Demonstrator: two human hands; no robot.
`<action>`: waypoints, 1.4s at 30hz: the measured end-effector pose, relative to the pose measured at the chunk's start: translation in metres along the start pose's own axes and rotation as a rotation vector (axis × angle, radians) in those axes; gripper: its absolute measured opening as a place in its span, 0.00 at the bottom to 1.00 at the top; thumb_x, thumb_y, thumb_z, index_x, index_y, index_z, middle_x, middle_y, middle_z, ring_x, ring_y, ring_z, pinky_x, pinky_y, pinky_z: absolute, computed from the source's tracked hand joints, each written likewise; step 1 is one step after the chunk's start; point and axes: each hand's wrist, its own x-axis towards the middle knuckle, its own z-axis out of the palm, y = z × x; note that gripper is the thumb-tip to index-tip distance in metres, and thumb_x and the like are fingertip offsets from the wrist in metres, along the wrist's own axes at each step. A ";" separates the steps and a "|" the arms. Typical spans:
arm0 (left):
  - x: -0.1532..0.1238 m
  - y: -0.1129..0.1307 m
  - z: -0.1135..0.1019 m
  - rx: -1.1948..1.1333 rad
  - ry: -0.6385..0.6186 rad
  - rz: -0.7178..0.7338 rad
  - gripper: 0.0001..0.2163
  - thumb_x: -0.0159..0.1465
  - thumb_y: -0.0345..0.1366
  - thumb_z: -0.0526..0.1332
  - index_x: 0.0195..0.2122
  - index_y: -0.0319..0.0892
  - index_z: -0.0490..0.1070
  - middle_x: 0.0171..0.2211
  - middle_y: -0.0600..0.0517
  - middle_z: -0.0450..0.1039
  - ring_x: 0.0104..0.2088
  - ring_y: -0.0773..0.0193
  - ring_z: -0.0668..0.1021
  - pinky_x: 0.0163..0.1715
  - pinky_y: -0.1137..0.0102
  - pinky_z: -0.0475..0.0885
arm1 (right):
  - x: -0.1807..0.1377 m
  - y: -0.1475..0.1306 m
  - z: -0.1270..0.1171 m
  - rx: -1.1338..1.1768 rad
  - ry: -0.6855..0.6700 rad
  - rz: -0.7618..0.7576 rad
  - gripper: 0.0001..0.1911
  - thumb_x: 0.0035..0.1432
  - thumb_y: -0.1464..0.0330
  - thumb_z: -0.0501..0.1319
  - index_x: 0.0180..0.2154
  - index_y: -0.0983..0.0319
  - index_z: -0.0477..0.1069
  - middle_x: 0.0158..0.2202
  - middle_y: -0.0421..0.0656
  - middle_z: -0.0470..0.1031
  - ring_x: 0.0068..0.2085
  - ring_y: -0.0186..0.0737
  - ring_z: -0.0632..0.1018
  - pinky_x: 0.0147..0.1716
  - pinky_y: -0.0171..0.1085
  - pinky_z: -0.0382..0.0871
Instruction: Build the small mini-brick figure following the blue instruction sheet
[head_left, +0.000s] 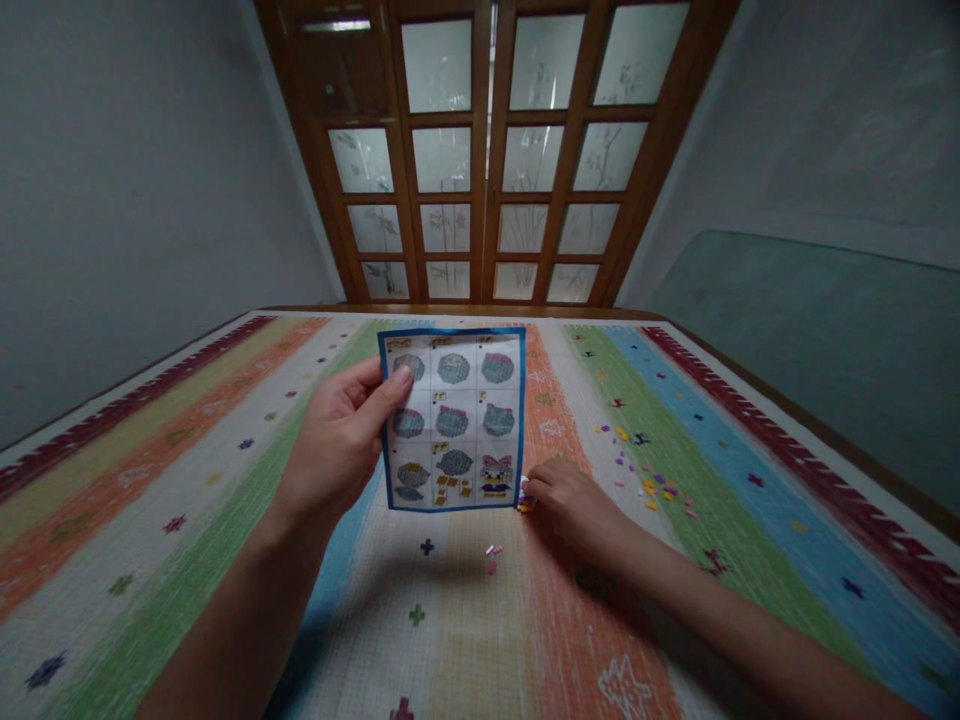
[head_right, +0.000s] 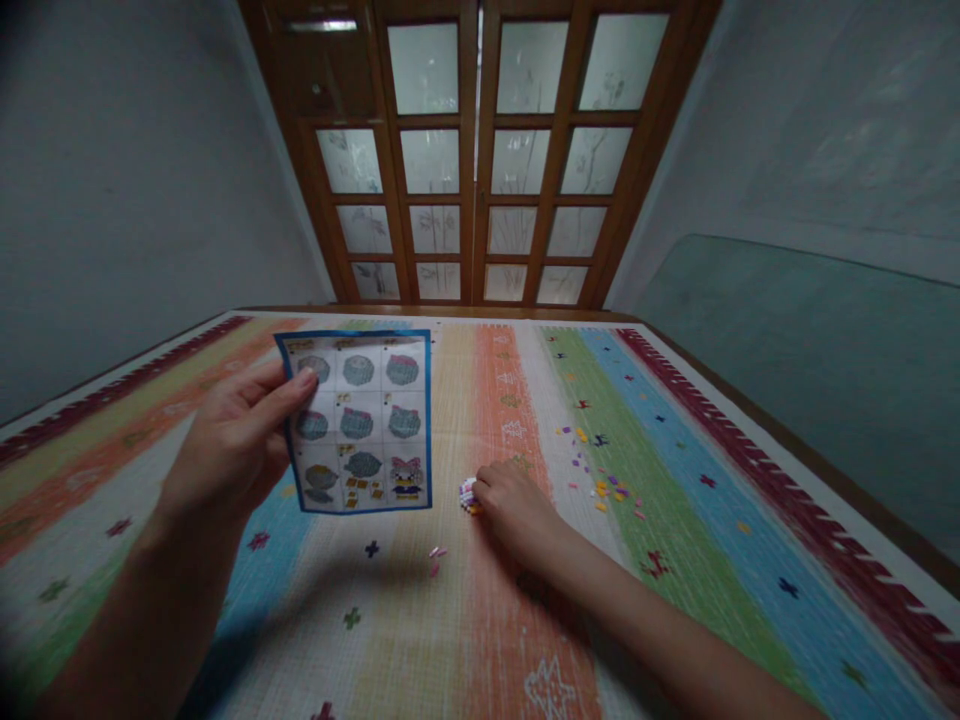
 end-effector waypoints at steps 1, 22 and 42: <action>0.000 0.000 0.000 0.001 -0.004 0.000 0.09 0.57 0.39 0.62 0.35 0.38 0.75 0.25 0.52 0.77 0.27 0.62 0.80 0.26 0.71 0.76 | -0.001 0.003 0.000 0.048 0.022 -0.009 0.09 0.58 0.78 0.57 0.32 0.65 0.76 0.33 0.48 0.77 0.36 0.41 0.74 0.36 0.36 0.62; 0.002 -0.003 0.001 -0.029 -0.020 -0.008 0.08 0.57 0.38 0.63 0.34 0.39 0.75 0.25 0.52 0.77 0.25 0.64 0.79 0.24 0.73 0.75 | -0.012 0.014 0.017 0.135 0.311 -0.162 0.12 0.60 0.73 0.55 0.43 0.60 0.74 0.37 0.49 0.74 0.36 0.40 0.72 0.34 0.40 0.64; 0.001 -0.002 0.001 0.019 -0.010 -0.020 0.09 0.58 0.39 0.62 0.35 0.39 0.75 0.25 0.52 0.77 0.27 0.62 0.80 0.25 0.72 0.75 | -0.056 0.017 0.019 0.457 0.013 0.123 0.10 0.61 0.70 0.52 0.32 0.61 0.71 0.34 0.45 0.74 0.37 0.39 0.74 0.38 0.38 0.68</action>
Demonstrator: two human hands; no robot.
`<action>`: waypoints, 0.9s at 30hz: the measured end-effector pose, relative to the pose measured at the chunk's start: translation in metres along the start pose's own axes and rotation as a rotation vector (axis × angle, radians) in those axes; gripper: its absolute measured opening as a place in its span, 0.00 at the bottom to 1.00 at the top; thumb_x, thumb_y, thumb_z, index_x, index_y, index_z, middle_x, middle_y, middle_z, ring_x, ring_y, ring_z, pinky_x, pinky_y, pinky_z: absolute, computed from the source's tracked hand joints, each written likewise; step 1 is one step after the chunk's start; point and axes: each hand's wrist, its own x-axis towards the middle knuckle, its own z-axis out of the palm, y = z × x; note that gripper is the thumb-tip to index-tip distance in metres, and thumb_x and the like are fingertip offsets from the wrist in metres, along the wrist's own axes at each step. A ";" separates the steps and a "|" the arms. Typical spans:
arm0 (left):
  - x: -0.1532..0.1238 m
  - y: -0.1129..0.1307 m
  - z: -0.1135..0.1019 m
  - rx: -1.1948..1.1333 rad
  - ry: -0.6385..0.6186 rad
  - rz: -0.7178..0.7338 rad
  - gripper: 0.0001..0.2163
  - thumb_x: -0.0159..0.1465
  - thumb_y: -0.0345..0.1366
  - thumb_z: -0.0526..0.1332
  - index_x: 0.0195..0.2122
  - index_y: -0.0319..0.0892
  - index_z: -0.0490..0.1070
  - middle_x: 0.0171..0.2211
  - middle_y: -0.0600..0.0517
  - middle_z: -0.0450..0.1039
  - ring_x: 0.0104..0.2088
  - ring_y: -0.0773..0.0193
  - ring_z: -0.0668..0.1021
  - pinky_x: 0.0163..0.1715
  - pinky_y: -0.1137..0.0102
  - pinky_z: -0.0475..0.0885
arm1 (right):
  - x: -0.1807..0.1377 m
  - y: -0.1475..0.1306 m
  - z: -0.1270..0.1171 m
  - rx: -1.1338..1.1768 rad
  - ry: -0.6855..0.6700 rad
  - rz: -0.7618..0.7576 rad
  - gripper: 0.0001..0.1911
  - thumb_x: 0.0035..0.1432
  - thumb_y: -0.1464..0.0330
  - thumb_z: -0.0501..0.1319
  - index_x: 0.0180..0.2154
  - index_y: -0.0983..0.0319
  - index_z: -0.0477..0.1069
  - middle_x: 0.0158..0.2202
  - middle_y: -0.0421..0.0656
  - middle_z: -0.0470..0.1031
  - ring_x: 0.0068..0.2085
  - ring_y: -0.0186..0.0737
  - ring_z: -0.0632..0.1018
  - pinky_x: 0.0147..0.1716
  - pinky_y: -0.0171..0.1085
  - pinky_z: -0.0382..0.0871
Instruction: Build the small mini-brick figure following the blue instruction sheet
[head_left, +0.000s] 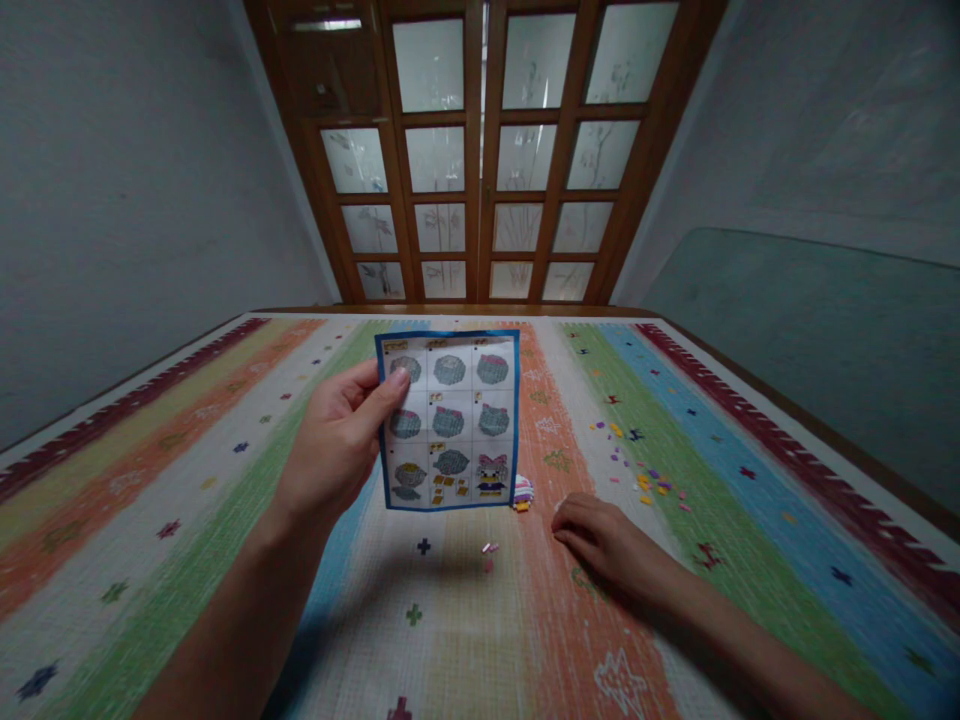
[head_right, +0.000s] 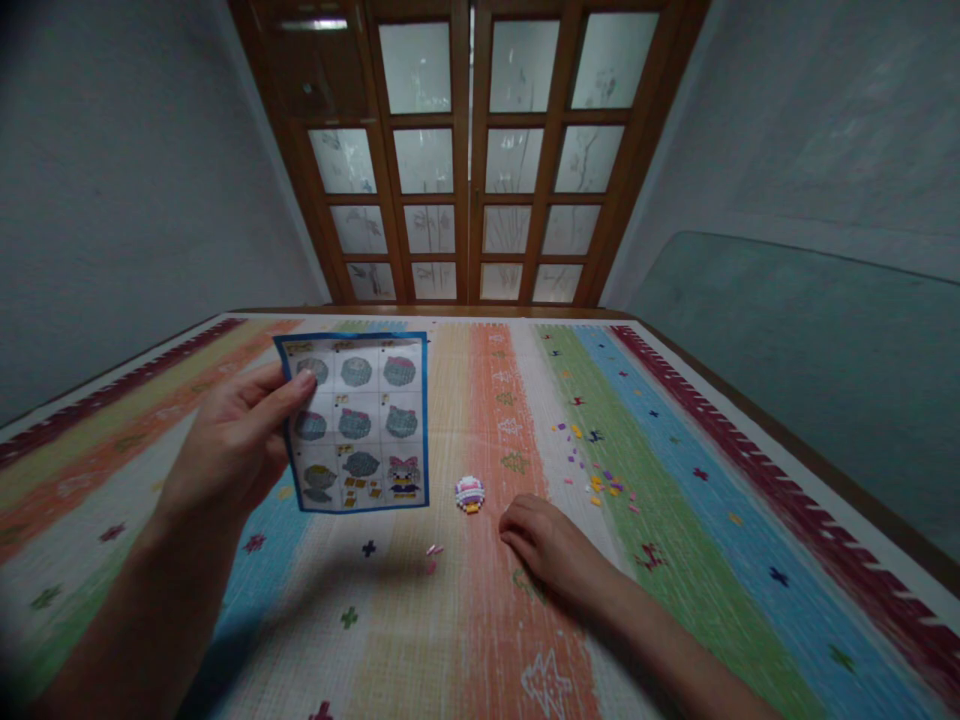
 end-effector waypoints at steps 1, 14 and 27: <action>0.000 0.000 0.000 -0.001 0.002 -0.002 0.09 0.58 0.39 0.62 0.36 0.39 0.75 0.25 0.51 0.77 0.27 0.62 0.80 0.25 0.72 0.75 | 0.000 0.002 0.002 -0.001 0.015 -0.003 0.10 0.61 0.71 0.52 0.32 0.61 0.70 0.33 0.45 0.74 0.37 0.39 0.74 0.38 0.38 0.68; 0.002 -0.002 -0.002 0.003 -0.002 -0.009 0.10 0.57 0.39 0.62 0.35 0.39 0.74 0.26 0.51 0.78 0.27 0.62 0.79 0.24 0.72 0.75 | 0.027 -0.011 -0.011 0.035 0.152 0.103 0.07 0.57 0.71 0.56 0.30 0.63 0.71 0.29 0.43 0.74 0.31 0.38 0.74 0.31 0.35 0.66; 0.002 0.000 0.000 -0.005 0.014 0.006 0.08 0.56 0.39 0.63 0.33 0.39 0.74 0.27 0.51 0.78 0.29 0.61 0.80 0.26 0.72 0.75 | 0.052 -0.012 -0.014 -0.102 0.104 -0.055 0.07 0.58 0.74 0.54 0.30 0.64 0.70 0.31 0.46 0.74 0.34 0.39 0.73 0.36 0.38 0.66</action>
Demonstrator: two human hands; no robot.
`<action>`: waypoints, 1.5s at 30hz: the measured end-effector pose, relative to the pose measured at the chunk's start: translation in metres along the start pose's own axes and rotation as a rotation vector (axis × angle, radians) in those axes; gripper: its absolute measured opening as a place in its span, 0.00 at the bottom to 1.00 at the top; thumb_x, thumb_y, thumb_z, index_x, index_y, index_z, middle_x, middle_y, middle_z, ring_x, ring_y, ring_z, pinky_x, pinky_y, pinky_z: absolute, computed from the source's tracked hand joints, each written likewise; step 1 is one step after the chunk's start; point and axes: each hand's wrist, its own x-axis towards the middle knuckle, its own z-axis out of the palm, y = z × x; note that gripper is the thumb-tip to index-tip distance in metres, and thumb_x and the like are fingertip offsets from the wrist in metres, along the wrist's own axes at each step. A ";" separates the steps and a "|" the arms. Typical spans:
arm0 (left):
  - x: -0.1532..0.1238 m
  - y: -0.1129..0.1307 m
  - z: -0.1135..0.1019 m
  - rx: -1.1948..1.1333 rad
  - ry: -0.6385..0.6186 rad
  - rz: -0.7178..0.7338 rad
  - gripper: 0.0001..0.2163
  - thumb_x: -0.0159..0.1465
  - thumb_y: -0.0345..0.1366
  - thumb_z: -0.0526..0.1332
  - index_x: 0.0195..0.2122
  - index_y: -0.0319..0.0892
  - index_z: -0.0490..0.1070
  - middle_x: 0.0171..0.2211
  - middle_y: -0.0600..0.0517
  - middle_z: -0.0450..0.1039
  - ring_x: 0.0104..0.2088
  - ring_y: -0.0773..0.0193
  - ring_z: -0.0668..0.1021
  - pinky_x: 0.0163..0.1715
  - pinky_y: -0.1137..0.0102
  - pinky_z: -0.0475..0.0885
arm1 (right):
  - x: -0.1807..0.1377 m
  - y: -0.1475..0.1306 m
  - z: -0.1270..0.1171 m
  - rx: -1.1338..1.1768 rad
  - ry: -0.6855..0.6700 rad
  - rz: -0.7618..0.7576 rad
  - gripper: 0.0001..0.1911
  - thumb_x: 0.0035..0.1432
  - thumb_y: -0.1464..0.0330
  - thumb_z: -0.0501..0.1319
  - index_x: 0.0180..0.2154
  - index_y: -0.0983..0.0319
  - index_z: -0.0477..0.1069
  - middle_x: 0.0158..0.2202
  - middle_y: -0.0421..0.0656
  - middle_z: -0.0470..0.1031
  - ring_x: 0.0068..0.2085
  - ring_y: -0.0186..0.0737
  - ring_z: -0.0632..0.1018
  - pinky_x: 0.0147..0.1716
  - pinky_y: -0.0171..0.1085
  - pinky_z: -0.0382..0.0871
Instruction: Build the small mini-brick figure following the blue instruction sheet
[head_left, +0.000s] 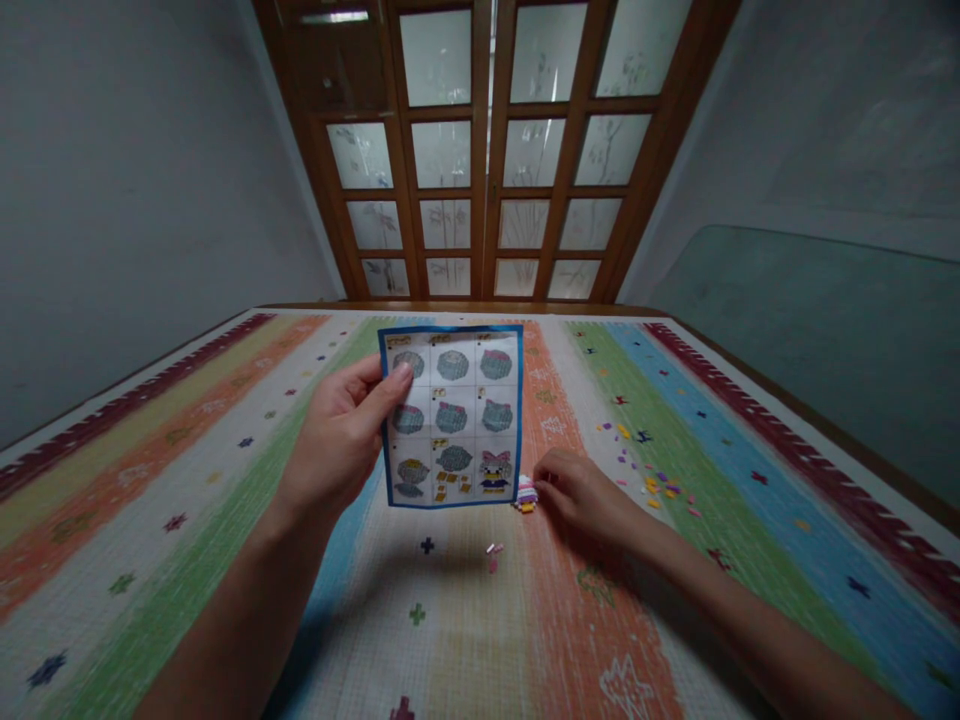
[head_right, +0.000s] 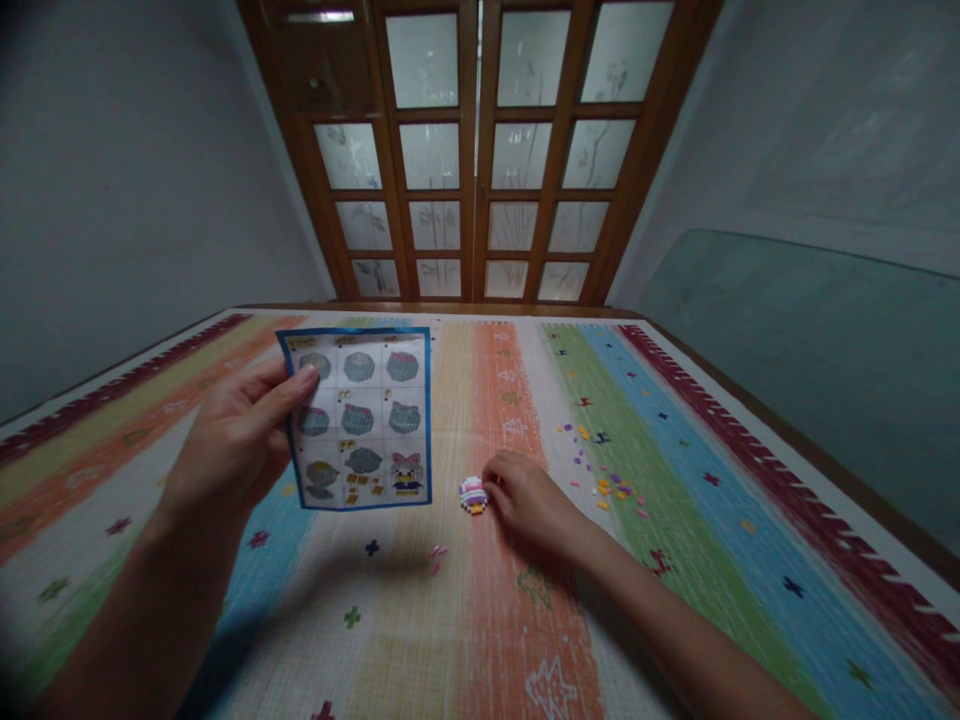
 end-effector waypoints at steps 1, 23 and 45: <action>0.000 0.000 0.000 0.005 0.005 0.002 0.08 0.56 0.39 0.63 0.33 0.39 0.74 0.27 0.50 0.78 0.30 0.60 0.80 0.26 0.72 0.75 | 0.000 0.000 0.000 -0.002 -0.002 -0.005 0.07 0.58 0.74 0.54 0.30 0.64 0.70 0.31 0.46 0.74 0.34 0.39 0.73 0.37 0.38 0.66; 0.000 -0.001 -0.001 0.018 0.003 -0.001 0.09 0.57 0.40 0.62 0.34 0.40 0.74 0.25 0.51 0.77 0.29 0.60 0.80 0.25 0.71 0.75 | 0.005 -0.009 -0.002 -0.164 -0.058 -0.042 0.09 0.57 0.78 0.54 0.30 0.65 0.72 0.32 0.48 0.73 0.34 0.40 0.72 0.34 0.36 0.64; -0.001 0.000 -0.002 0.019 -0.002 0.005 0.10 0.57 0.39 0.62 0.35 0.38 0.75 0.26 0.51 0.77 0.26 0.63 0.79 0.23 0.73 0.74 | 0.002 0.000 -0.010 -0.055 0.077 -0.030 0.09 0.57 0.74 0.55 0.31 0.64 0.74 0.31 0.47 0.77 0.33 0.39 0.76 0.34 0.36 0.68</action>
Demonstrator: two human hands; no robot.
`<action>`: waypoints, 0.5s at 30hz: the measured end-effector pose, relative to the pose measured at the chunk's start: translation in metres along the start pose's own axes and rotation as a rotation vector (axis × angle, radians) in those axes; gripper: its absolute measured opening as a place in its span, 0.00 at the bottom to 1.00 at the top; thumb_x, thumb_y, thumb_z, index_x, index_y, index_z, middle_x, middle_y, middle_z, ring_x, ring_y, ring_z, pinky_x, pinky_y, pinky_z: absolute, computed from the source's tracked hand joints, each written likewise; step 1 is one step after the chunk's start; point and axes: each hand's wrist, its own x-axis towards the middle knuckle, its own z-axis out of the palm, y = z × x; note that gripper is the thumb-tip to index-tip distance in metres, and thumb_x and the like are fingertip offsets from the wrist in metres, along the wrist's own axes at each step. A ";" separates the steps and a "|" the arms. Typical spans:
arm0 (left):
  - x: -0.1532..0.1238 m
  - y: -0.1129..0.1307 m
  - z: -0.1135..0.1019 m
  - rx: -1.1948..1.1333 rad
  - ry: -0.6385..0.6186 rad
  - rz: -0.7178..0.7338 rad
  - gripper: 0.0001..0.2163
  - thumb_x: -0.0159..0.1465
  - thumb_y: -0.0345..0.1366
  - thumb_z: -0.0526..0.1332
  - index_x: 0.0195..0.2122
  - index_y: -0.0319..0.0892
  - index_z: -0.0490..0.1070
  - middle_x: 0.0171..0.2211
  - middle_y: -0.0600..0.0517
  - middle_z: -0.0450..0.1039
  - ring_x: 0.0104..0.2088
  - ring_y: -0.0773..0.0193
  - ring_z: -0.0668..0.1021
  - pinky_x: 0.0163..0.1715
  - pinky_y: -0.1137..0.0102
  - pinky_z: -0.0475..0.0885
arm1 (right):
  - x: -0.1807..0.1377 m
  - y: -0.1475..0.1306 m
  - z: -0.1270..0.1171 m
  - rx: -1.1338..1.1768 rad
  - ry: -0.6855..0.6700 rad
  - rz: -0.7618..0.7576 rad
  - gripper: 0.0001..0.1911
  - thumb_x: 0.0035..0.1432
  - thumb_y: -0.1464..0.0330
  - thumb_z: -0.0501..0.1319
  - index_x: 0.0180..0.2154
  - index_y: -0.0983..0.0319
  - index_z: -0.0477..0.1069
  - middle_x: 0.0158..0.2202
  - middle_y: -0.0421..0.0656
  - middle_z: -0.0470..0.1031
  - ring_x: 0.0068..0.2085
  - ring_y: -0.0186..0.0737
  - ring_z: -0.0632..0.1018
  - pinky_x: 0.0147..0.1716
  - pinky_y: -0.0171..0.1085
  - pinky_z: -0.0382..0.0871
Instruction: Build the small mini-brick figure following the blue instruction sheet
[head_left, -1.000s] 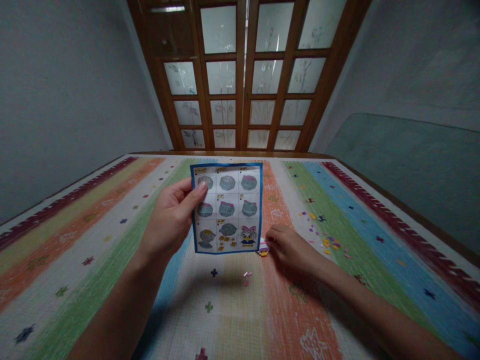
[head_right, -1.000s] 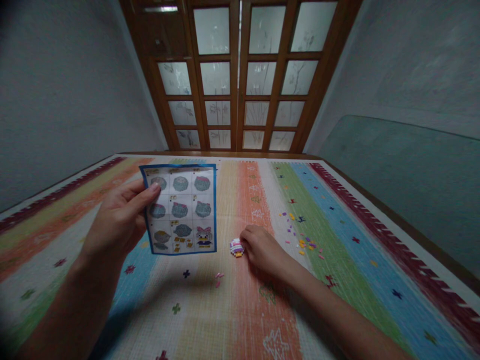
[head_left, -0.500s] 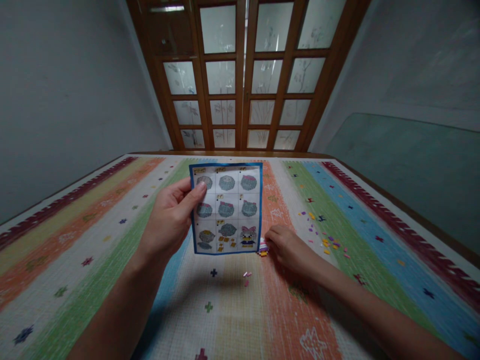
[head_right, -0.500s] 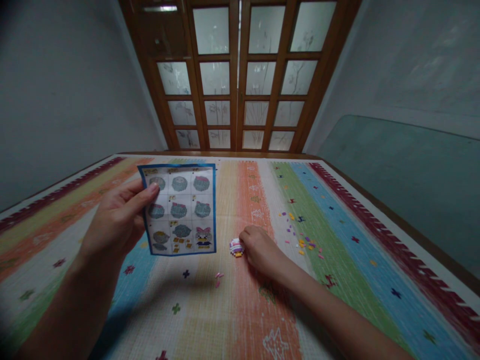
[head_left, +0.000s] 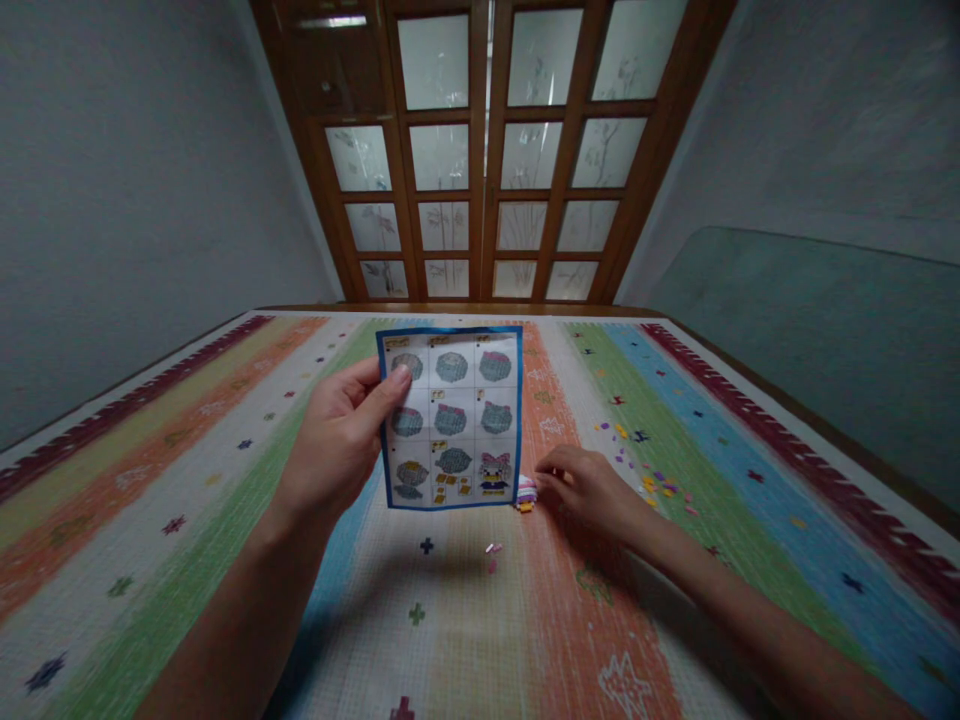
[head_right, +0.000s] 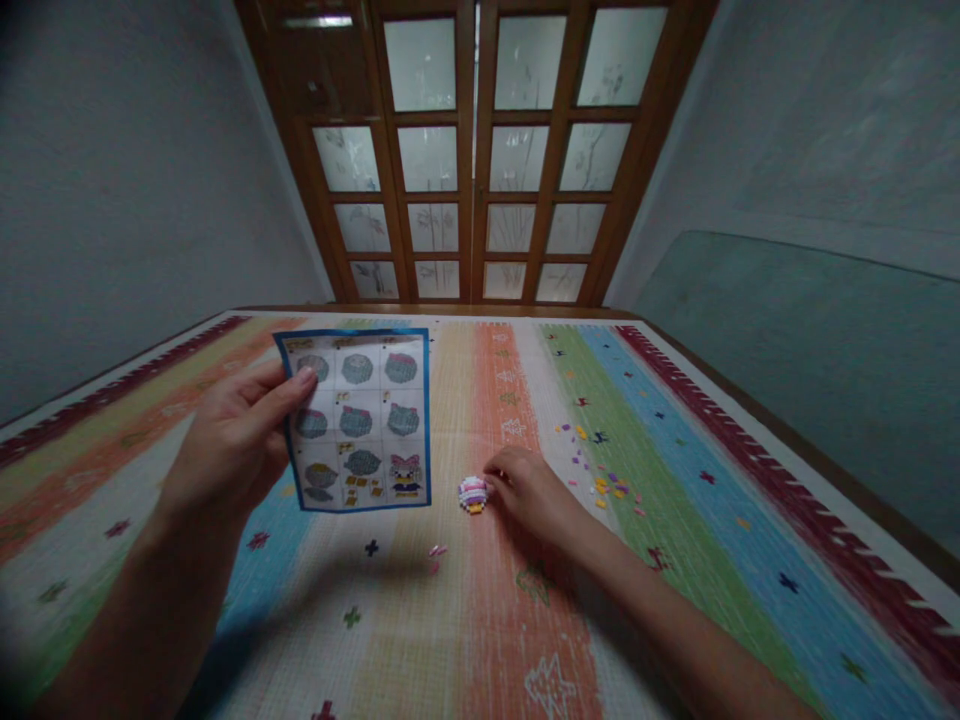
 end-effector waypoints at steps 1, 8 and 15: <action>0.000 0.000 0.000 -0.010 -0.002 0.001 0.10 0.57 0.39 0.62 0.35 0.39 0.75 0.26 0.52 0.77 0.26 0.63 0.79 0.23 0.73 0.74 | -0.001 0.002 -0.004 0.006 0.035 -0.004 0.09 0.57 0.74 0.55 0.31 0.64 0.74 0.31 0.47 0.77 0.33 0.39 0.76 0.34 0.37 0.69; 0.001 -0.002 0.000 -0.064 -0.016 0.008 0.08 0.57 0.38 0.63 0.34 0.39 0.75 0.24 0.53 0.76 0.26 0.64 0.78 0.22 0.75 0.73 | -0.011 0.013 -0.019 -0.001 0.130 0.037 0.09 0.56 0.74 0.55 0.30 0.61 0.73 0.30 0.45 0.78 0.33 0.39 0.78 0.34 0.37 0.70; 0.001 -0.003 -0.001 -0.072 -0.033 0.005 0.07 0.58 0.37 0.62 0.34 0.40 0.75 0.24 0.53 0.76 0.25 0.65 0.78 0.23 0.75 0.73 | -0.014 0.010 -0.014 0.003 0.115 0.072 0.09 0.55 0.75 0.56 0.31 0.62 0.74 0.30 0.45 0.78 0.32 0.39 0.77 0.33 0.37 0.70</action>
